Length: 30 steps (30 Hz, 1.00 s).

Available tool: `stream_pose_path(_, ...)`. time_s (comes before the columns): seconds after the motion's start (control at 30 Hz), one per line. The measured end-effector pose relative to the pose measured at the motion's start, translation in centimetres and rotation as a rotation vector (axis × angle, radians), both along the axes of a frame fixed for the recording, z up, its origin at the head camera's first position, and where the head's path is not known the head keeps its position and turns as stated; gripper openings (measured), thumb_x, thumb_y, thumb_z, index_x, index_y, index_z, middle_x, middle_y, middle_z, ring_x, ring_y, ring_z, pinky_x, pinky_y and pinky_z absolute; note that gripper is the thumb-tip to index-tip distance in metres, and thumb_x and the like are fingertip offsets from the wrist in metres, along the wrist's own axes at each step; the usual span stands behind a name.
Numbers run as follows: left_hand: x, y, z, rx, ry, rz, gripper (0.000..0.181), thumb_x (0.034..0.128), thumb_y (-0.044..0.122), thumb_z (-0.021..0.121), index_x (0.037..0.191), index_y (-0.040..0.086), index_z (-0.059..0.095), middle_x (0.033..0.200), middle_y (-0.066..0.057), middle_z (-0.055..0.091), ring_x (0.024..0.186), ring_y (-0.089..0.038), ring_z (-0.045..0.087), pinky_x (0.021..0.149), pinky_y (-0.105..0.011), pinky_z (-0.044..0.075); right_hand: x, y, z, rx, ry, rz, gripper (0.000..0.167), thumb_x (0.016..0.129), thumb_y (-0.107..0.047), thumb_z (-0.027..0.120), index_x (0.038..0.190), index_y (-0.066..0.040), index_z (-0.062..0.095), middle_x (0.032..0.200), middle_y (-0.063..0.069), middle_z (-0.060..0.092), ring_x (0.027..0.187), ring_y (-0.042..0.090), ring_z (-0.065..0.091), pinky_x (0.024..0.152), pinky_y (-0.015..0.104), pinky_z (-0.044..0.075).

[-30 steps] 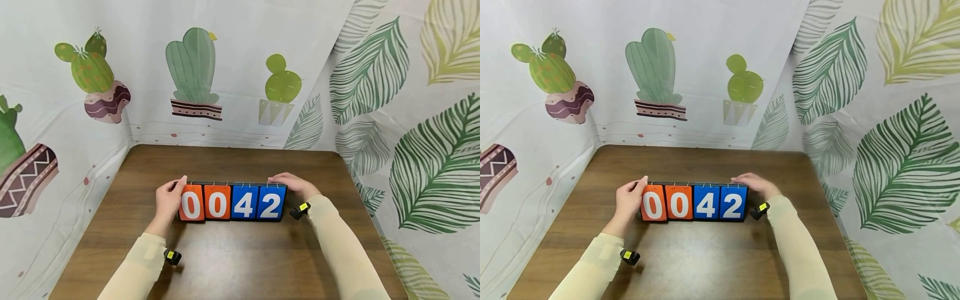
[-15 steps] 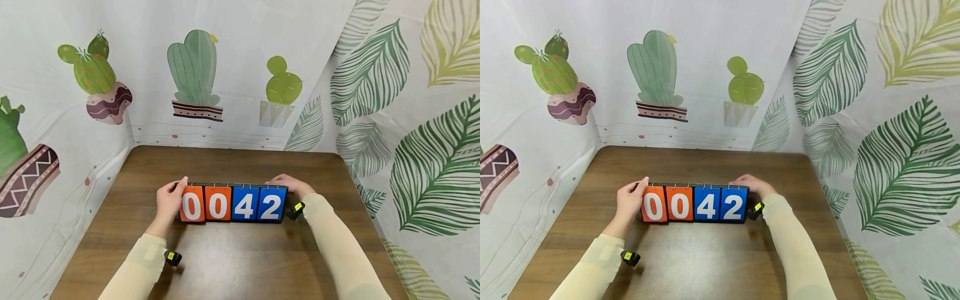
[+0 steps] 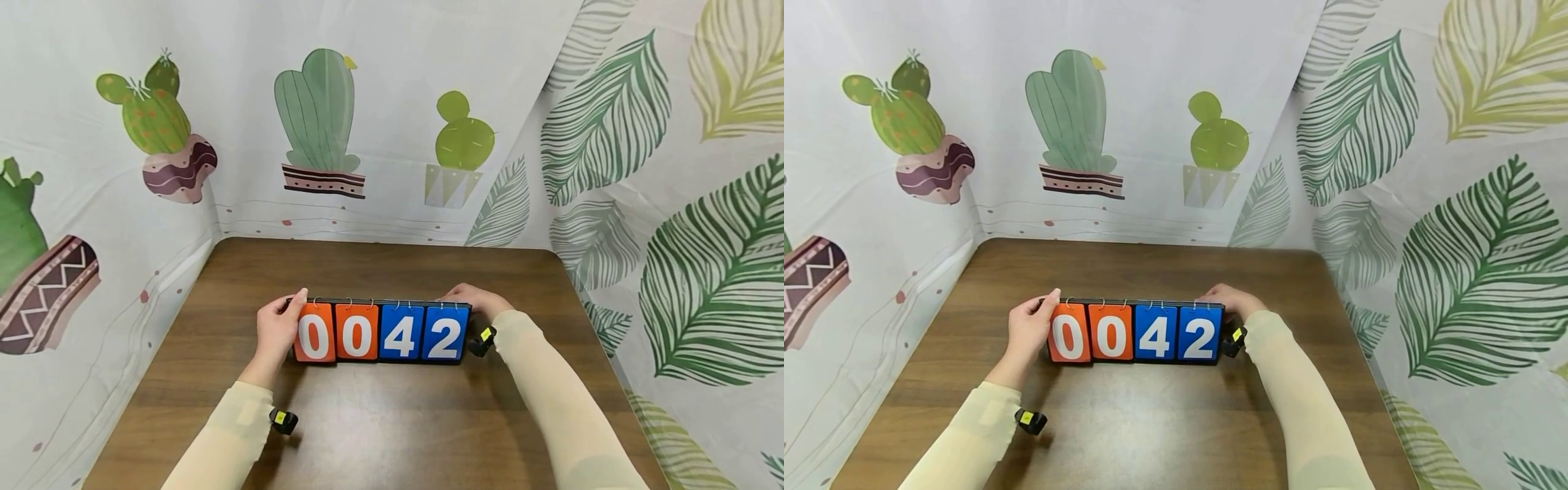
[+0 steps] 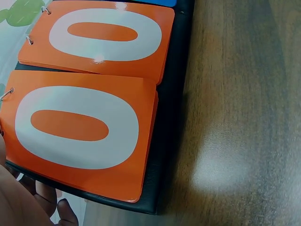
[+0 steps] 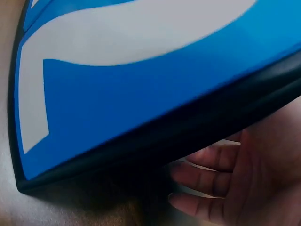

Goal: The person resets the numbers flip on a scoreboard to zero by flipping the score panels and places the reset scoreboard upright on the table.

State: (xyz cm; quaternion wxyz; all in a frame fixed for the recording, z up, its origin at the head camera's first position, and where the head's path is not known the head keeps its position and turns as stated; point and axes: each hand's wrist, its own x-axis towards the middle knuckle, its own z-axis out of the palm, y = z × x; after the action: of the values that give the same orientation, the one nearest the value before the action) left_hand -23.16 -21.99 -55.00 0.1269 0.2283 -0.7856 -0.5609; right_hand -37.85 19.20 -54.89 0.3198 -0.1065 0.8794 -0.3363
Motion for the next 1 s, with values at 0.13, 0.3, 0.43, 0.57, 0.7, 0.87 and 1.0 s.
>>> stream_pose_path(0.13, 0.0, -0.1, 0.1, 0.008, -0.006, -0.002, 0.067, 0.0845, 0.074, 0.067, 0.112, 0.013, 0.079, 0.111, -0.014, 0.073, 0.096, -0.020, 0.061, 0.076, -0.022, 0.051, -0.4, 0.0, -0.2, 0.008, 0.016, -0.007, 0.041, 0.100, -0.039, 0.065, 0.113, -0.001, 0.072, 0.102, 0.012, 0.073, 0.091, 0.023, 0.065, 0.086, 0.037, 0.057)
stream_pose_path(0.3, 0.1, -0.2, 0.1, 0.015, -0.008, -0.008, 0.069, 0.0840, 0.074, 0.067, 0.114, 0.012, 0.078, 0.114, -0.015, 0.072, 0.099, -0.023, 0.062, 0.076, -0.021, 0.050, -0.8, -0.2, -0.2, -0.061, 0.092, 0.029, 0.023, 0.100, -0.020, 0.065, 0.090, -0.001, 0.072, 0.083, 0.005, 0.070, 0.078, 0.018, 0.061, 0.071, 0.028, 0.053)
stream_pose_path(0.43, 0.0, -0.2, -0.1, 0.018, -0.010, -0.009, 0.070, 0.0835, 0.075, 0.067, 0.113, 0.013, 0.078, 0.114, -0.014, 0.072, 0.099, -0.023, 0.062, 0.076, -0.021, 0.051, -1.1, -0.3, 0.2, -0.078, 0.137, 0.046, 0.026, 0.101, -0.021, 0.065, 0.080, -0.006, 0.068, 0.078, 0.000, 0.068, 0.081, 0.018, 0.061, 0.073, 0.027, 0.050)
stream_pose_path(0.57, 0.0, -0.1, -0.2, 0.020, -0.010, -0.010, 0.070, 0.0831, 0.076, 0.067, 0.112, 0.013, 0.078, 0.112, -0.013, 0.072, 0.097, -0.022, 0.062, 0.076, -0.021, 0.051, -1.3, -0.3, 0.5, -0.063, 0.139, 0.043, 0.035, 0.103, -0.027, 0.064, 0.072, -0.011, 0.063, 0.070, -0.001, 0.059, 0.077, 0.020, 0.059, 0.072, 0.030, 0.047)
stream_pose_path(0.7, 0.0, -0.1, -0.2, 0.018, -0.006, -0.011, 0.069, 0.0840, 0.075, 0.067, 0.113, 0.013, 0.078, 0.111, -0.014, 0.073, 0.097, -0.023, 0.062, 0.076, -0.022, 0.052, -1.6, -0.2, 0.6, -0.048, 0.197, 0.070, 0.040, 0.103, -0.026, 0.062, 0.066, -0.010, 0.062, 0.066, -0.003, 0.054, 0.073, 0.019, 0.055, 0.069, 0.029, 0.043)
stream_pose_path(0.87, 0.0, -0.2, -0.2, 0.016, -0.004, -0.012, 0.070, 0.0839, 0.075, 0.067, 0.113, 0.013, 0.078, 0.114, -0.014, 0.073, 0.099, -0.023, 0.062, 0.079, -0.024, 0.051, -2.0, -0.2, 0.6, -0.013, 0.291, 0.110, 0.035, 0.103, -0.027, 0.061, 0.079, -0.008, 0.078, 0.081, 0.000, 0.070, 0.080, 0.017, 0.058, 0.072, 0.028, 0.045)
stream_pose_path(1.0, 0.1, -0.2, -0.1, 0.016, -0.008, -0.016, 0.070, 0.0837, 0.075, 0.067, 0.114, 0.013, 0.078, 0.116, -0.014, 0.072, 0.101, -0.023, 0.062, 0.080, -0.024, 0.051, -2.1, -0.3, 0.7, 0.020, 0.271, 0.118, 0.034, 0.104, -0.034, 0.060, 0.095, -0.010, 0.083, 0.095, 0.004, 0.075, 0.088, 0.019, 0.061, 0.079, 0.031, 0.048)
